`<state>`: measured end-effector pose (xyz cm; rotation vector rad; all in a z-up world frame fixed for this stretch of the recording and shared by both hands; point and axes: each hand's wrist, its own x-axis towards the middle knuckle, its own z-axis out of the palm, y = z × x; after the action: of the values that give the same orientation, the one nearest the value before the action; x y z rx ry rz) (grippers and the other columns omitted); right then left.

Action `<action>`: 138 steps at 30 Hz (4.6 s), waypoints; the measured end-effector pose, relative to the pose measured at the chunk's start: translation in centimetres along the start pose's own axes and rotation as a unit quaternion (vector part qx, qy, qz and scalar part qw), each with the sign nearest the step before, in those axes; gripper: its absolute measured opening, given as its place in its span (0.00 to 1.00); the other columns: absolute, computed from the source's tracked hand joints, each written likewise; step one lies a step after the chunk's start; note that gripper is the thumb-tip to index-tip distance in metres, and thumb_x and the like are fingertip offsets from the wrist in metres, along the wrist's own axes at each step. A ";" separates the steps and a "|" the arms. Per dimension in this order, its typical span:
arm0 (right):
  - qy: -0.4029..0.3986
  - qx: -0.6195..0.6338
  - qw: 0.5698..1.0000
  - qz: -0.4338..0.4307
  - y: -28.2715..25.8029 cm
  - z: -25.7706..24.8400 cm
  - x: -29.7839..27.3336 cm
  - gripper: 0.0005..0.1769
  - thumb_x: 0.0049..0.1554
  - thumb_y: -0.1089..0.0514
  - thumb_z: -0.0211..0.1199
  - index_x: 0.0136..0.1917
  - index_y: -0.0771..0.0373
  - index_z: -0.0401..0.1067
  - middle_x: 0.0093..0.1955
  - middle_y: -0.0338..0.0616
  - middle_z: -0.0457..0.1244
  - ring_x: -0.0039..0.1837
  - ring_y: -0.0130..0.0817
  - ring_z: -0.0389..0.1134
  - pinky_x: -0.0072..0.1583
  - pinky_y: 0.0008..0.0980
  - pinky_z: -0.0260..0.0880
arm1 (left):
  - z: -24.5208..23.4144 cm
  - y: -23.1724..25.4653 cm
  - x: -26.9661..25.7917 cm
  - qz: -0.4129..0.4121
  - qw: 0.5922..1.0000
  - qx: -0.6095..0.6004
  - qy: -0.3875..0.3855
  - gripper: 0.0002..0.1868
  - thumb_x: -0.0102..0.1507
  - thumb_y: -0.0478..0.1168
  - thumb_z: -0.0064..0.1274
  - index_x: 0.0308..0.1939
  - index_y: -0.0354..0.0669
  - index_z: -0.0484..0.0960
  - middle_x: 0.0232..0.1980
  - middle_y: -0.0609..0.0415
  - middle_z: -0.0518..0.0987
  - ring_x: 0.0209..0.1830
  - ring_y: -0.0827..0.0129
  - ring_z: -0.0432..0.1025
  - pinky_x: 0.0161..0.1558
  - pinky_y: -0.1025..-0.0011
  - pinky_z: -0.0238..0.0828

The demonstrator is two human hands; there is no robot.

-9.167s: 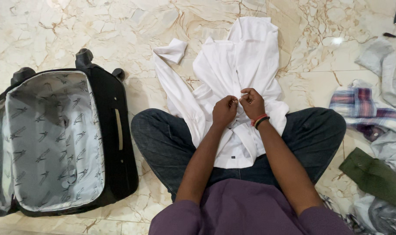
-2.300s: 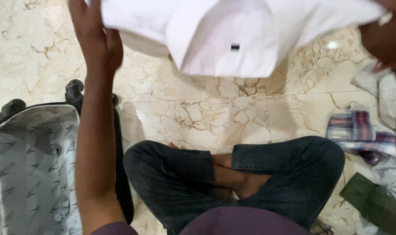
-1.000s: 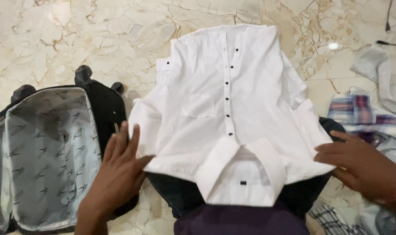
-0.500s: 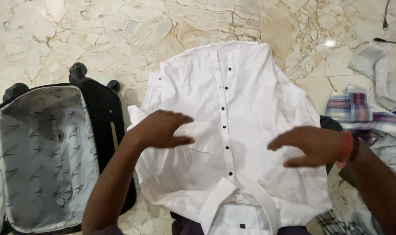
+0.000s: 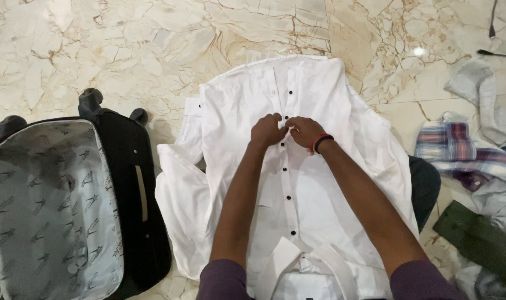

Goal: The person buttons a white shirt while sitting on the floor, then spreads it out and folds the sleeves inward before partially folding the bottom up.

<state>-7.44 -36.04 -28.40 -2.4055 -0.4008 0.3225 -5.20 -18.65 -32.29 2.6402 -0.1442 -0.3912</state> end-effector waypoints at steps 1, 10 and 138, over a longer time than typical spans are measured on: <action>-0.002 0.000 1.000 -0.001 1.3 1.0 0.4 0.17 0.58 0.60 0.55 0.59 0.58 0.76 0.59 0.47 0.70 0.58 0.46 0.71 0.61 0.41 0.71 | 1.7 -0.5 0.1 -0.002 1.000 -0.001 0.000 0.28 0.61 0.59 0.56 0.61 0.52 0.79 0.62 0.49 0.80 0.62 0.54 0.75 0.58 0.55 0.74; 0.065 -0.030 0.997 -0.016 5.3 5.1 1.8 0.23 0.53 0.67 0.54 0.61 0.58 0.73 0.66 0.46 0.66 0.68 0.48 0.64 0.66 0.45 0.65 | 7.2 -1.6 0.5 0.007 0.996 0.033 0.077 0.35 0.57 0.52 0.60 0.69 0.55 0.71 0.75 0.43 0.61 0.75 0.47 0.54 0.64 0.46 0.59; 0.178 0.406 0.890 0.107 6.9 7.1 2.6 0.05 0.58 0.65 0.66 0.49 0.66 0.77 0.42 0.36 0.70 0.42 0.18 0.68 0.46 0.21 0.70 | 7.7 -1.4 2.0 -0.095 0.844 -0.518 0.101 0.08 0.62 0.34 0.51 0.40 0.35 0.84 0.30 0.60 0.80 0.28 0.79 0.69 0.33 0.76 0.67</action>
<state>-5.98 -36.01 -38.48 -1.6187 0.1598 0.0995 -5.52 -21.04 -40.06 1.5900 0.3224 -0.1620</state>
